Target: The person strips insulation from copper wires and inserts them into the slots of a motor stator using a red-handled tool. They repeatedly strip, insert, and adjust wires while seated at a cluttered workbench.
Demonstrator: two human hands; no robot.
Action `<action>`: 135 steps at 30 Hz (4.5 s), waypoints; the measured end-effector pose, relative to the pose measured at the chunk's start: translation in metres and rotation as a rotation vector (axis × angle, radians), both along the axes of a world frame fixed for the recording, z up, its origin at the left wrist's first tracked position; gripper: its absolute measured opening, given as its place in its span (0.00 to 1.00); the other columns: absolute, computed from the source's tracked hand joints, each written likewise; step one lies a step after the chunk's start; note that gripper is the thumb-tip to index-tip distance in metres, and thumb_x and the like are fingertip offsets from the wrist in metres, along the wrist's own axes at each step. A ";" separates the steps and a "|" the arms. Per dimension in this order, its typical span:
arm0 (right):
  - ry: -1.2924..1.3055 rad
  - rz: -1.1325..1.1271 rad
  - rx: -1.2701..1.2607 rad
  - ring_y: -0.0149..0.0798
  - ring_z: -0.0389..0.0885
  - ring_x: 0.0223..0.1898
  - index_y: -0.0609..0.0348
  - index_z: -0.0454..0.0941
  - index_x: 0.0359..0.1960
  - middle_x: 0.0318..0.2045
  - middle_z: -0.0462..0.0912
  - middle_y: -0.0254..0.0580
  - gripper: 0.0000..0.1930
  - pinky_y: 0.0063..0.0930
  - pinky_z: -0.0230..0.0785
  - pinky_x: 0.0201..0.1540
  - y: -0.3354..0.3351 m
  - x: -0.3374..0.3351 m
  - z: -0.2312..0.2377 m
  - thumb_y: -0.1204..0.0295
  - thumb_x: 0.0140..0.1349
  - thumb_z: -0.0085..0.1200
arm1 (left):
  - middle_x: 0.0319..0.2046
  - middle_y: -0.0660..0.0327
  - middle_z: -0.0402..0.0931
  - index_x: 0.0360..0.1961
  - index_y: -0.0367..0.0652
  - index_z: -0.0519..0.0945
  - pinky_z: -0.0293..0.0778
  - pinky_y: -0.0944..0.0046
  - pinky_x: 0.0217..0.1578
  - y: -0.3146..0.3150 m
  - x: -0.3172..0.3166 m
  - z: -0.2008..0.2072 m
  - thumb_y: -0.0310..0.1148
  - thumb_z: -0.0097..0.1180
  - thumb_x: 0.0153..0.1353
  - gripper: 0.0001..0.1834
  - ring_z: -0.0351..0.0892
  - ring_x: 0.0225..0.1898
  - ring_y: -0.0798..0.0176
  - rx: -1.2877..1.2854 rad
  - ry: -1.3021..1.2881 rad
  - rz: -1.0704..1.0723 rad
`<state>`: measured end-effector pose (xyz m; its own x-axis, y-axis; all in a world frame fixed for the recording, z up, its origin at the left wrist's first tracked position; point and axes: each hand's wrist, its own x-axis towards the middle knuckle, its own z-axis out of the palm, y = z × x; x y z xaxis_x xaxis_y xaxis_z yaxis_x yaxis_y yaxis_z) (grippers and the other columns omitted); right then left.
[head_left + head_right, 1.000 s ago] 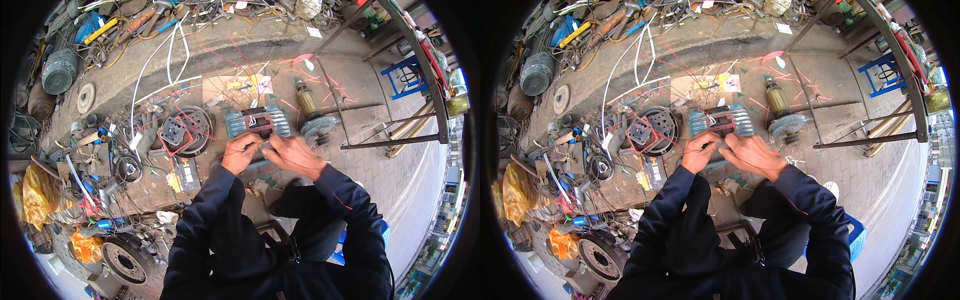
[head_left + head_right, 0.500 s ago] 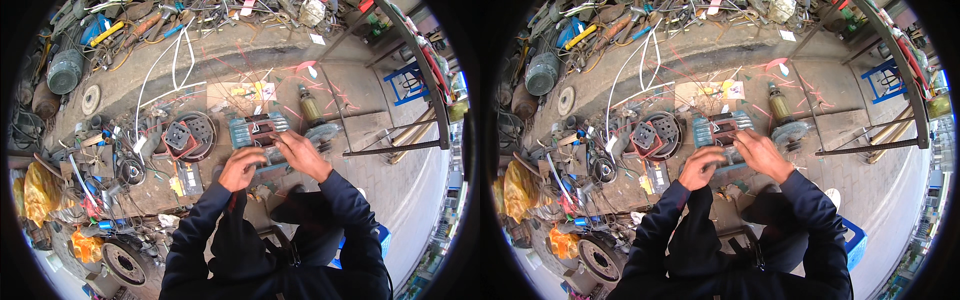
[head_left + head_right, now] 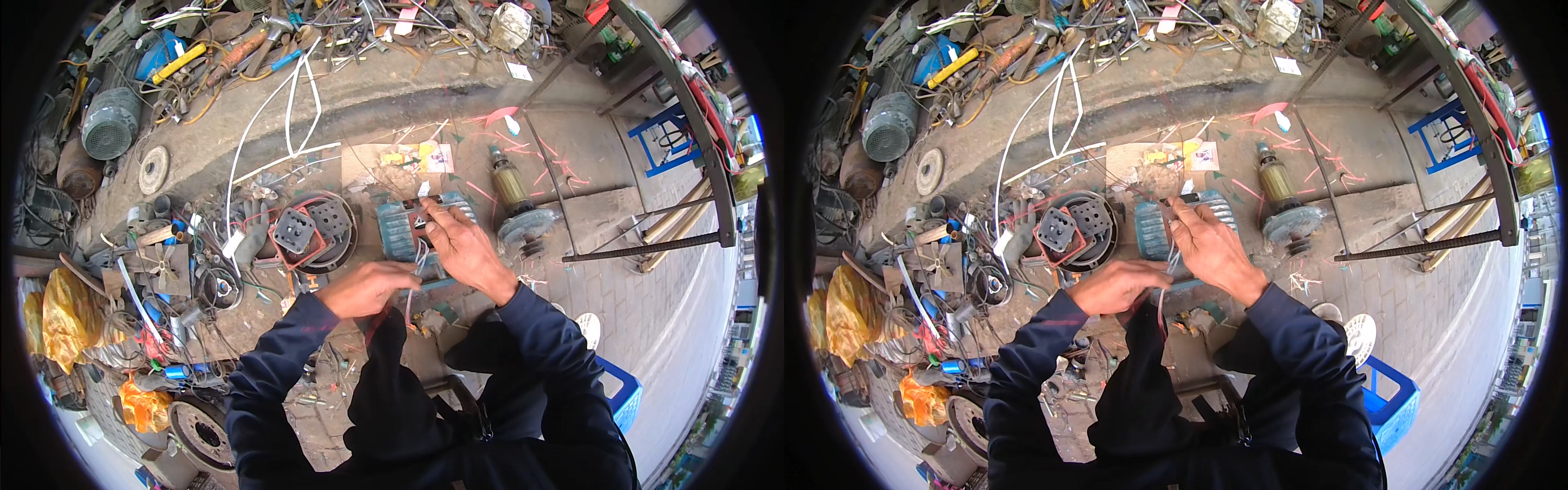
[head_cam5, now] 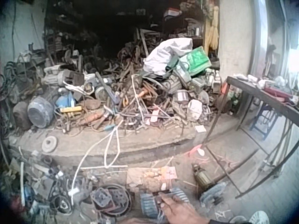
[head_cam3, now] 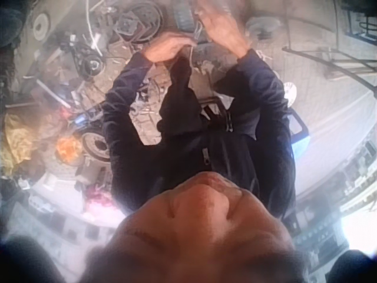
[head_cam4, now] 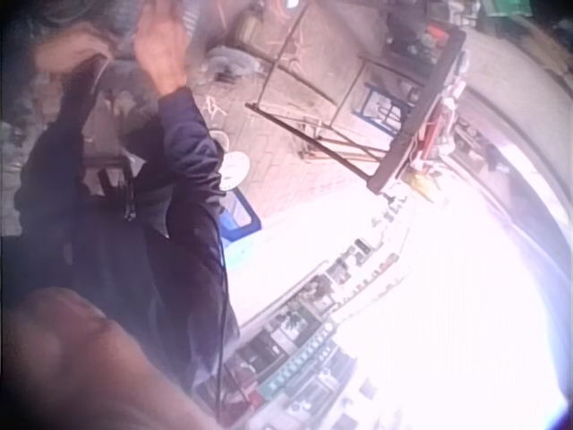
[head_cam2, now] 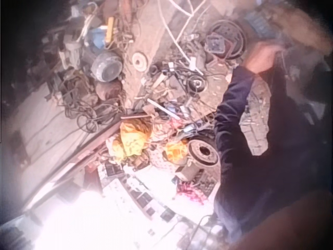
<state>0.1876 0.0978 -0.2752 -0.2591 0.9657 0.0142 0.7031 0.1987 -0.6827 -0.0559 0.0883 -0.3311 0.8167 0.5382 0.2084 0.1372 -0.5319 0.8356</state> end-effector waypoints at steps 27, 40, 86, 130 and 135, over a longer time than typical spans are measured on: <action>1.111 -0.509 -0.675 0.29 0.76 0.21 0.55 0.74 0.69 0.30 0.80 0.34 0.20 0.24 0.66 0.20 -0.042 0.032 -0.044 0.65 0.79 0.53 | 0.35 0.56 0.84 0.41 0.42 0.86 0.81 0.56 0.38 0.023 0.108 -0.034 0.26 0.66 0.64 0.05 0.86 0.37 0.49 -0.108 -0.222 0.707; 1.169 -0.613 -0.662 0.27 0.73 0.19 0.58 0.80 0.62 0.30 0.80 0.32 0.19 0.22 0.64 0.19 -0.048 0.054 -0.028 0.65 0.73 0.61 | 0.32 0.57 0.82 0.37 0.40 0.85 0.77 0.59 0.34 0.017 0.107 -0.042 0.24 0.69 0.62 0.04 0.84 0.32 0.55 -0.205 -0.276 0.692; 0.018 0.281 0.111 0.44 0.79 0.29 0.56 0.85 0.60 0.29 0.79 0.42 0.22 0.39 0.73 0.33 -0.016 0.072 0.005 0.77 0.63 0.66 | 0.33 0.65 0.82 0.41 0.36 0.85 0.77 0.66 0.39 0.042 0.078 -0.047 0.19 0.65 0.66 0.04 0.80 0.36 0.71 -0.464 -0.257 0.350; 0.712 -0.271 -0.338 0.20 0.70 0.25 0.55 0.83 0.63 0.31 0.83 0.29 0.20 0.19 0.63 0.26 -0.042 0.033 -0.043 0.71 0.71 0.65 | 0.32 0.64 0.80 0.38 0.37 0.85 0.77 0.67 0.37 0.033 0.087 -0.052 0.19 0.64 0.67 0.02 0.79 0.34 0.71 -0.478 -0.340 0.426; 0.485 -0.216 -0.262 0.22 0.70 0.29 0.56 0.83 0.64 0.34 0.81 0.27 0.21 0.20 0.66 0.34 -0.058 0.075 -0.023 0.72 0.70 0.65 | 0.33 0.64 0.81 0.39 0.35 0.85 0.77 0.67 0.38 0.036 0.084 -0.056 0.20 0.64 0.67 0.02 0.80 0.36 0.72 -0.461 -0.326 0.392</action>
<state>0.2628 0.0398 -0.2985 -0.0799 0.9833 -0.1636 0.3039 -0.1323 -0.9435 0.0280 0.1238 -0.3871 0.4781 0.8737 0.0897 -0.0499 -0.0749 0.9959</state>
